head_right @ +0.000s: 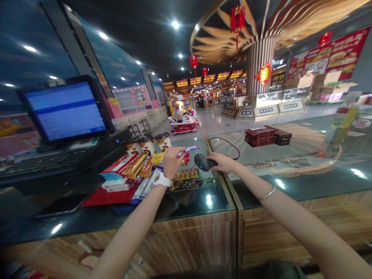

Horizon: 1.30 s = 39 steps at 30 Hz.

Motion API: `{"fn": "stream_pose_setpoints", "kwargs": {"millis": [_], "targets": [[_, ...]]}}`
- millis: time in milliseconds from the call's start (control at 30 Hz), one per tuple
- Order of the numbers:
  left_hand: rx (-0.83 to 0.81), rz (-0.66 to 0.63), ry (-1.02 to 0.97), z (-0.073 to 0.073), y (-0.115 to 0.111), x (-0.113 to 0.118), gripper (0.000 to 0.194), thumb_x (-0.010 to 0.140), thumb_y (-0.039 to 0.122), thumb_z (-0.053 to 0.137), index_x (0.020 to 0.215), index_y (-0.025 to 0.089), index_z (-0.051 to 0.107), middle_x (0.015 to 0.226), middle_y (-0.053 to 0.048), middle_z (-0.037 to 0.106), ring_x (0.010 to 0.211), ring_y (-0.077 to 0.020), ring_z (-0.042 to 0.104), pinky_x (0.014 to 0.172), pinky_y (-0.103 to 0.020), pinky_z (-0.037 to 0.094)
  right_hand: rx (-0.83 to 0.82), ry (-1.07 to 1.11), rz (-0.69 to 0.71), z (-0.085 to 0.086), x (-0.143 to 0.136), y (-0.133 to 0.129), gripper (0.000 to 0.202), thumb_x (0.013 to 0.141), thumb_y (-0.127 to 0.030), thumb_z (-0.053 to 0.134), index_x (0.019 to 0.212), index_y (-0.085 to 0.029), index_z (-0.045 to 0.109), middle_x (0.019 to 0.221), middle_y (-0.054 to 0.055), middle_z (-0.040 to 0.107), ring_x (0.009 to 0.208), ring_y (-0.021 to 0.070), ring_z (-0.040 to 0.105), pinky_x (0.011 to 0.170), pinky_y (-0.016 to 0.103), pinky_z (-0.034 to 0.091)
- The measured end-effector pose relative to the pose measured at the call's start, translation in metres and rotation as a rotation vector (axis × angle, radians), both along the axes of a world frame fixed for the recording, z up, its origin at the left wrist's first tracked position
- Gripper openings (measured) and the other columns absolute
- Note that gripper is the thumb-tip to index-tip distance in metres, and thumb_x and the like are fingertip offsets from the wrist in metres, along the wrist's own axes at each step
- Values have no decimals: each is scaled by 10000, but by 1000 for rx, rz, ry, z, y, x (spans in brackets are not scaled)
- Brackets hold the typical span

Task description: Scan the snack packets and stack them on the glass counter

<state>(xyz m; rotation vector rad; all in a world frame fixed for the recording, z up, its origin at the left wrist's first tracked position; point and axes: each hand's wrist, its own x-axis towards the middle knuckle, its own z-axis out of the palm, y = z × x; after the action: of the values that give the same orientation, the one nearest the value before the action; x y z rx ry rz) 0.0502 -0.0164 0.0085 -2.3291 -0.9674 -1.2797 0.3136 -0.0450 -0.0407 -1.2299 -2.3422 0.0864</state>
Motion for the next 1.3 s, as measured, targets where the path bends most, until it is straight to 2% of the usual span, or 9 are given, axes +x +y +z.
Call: {"fn": "stream_pose_setpoints", "kwargs": {"millis": [167,333,433,533,667,800,967,1133,1300], "targets": [[-30,-46,-2,-2,0,3,138,883,176,621,969,248,701,1014,-9,764,968,-197,678,1047,-430,430,85,97,22,8,1,-4,539,724,-157,630,1261,-168,590,1254,132,604,1160,270,601,1020,438,471],[-30,-89,-6,-2,-3,7,132,890,188,613,974,238,700,1006,-20,764,960,-190,679,1046,-425,432,311,261,-90,19,-1,-10,258,833,-223,542,1073,-199,633,1133,104,669,1125,270,612,1014,472,464],[-6,-137,-15,-3,-5,10,120,887,198,625,974,237,698,991,-18,765,961,-190,680,1031,-425,443,380,325,-114,23,-5,-14,230,870,-290,571,1083,-220,622,1138,94,681,1114,262,621,996,454,478],[16,-192,-24,-6,-5,14,123,878,188,638,977,233,695,983,-14,764,961,-189,681,1019,-424,455,384,332,-96,24,-8,-16,254,882,-317,601,1118,-225,621,1141,89,694,1097,255,635,978,437,488],[22,-239,-24,-10,-3,17,126,874,185,642,980,230,694,977,-17,763,958,-183,684,1021,-424,463,355,305,-78,23,-10,-15,183,886,-308,617,1043,-221,656,1020,72,724,987,244,670,902,404,511],[15,-238,2,-10,-2,17,140,873,173,638,987,233,693,983,-18,761,959,-188,681,1019,-437,470,349,305,-70,23,-9,-13,124,881,-288,628,970,-214,671,941,58,730,926,227,681,863,379,514],[1,-235,59,-9,-6,19,154,877,219,654,1029,226,674,1035,-28,753,991,-196,669,1028,-439,462,386,364,-77,24,-5,-9,87,842,-269,676,909,-216,689,945,67,747,943,236,687,887,399,511],[-29,-236,88,-2,-15,28,105,896,260,641,991,219,659,1073,-24,747,1019,-192,659,1058,-430,428,396,397,-88,29,2,-8,54,813,-243,687,853,-207,683,960,79,750,944,238,687,885,397,512],[-60,-220,135,11,-22,51,83,903,254,630,975,223,656,1064,-11,745,1016,-193,649,1054,-416,411,393,327,-95,42,23,-23,99,800,-203,629,884,-208,682,946,60,745,921,222,683,854,362,510]]}}
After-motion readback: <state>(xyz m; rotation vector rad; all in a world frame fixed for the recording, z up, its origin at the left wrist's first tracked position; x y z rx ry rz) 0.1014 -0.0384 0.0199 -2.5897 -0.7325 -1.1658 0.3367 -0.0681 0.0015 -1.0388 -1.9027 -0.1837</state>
